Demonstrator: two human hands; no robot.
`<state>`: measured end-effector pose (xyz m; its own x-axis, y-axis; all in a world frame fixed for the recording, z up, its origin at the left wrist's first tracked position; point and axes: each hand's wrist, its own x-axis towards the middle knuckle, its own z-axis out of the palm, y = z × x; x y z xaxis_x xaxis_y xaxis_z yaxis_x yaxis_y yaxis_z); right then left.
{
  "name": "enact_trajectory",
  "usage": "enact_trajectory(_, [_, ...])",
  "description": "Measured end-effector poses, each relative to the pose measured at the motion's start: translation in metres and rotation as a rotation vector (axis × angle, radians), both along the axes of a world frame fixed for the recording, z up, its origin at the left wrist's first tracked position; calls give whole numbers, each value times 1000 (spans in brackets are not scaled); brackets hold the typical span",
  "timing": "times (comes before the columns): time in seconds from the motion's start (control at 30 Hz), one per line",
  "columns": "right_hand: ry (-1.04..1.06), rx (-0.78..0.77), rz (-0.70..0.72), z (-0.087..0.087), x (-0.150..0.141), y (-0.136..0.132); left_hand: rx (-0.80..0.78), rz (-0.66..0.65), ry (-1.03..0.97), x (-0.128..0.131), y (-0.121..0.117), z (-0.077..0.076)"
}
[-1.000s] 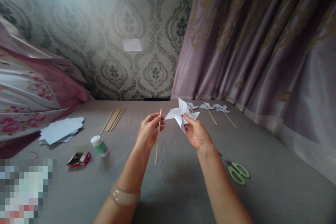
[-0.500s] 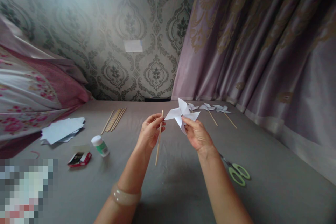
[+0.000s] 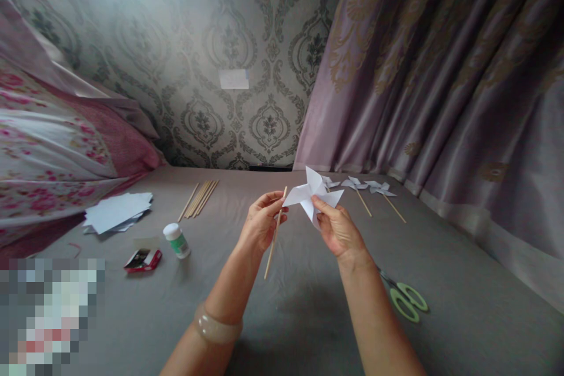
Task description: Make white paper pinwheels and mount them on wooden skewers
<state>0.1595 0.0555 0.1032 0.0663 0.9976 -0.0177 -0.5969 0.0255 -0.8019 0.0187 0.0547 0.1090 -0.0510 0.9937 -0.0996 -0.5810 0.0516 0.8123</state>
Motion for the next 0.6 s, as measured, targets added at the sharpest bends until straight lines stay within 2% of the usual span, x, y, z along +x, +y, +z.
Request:
enact_trajectory(0.3, [-15, -11, -8, 1, 2, 0, -1, -28, -16, 4, -3, 1])
enact_trajectory(0.6, [-2, 44, -1, 5, 8, -3, 21, -54, -42, 6, -8, 4])
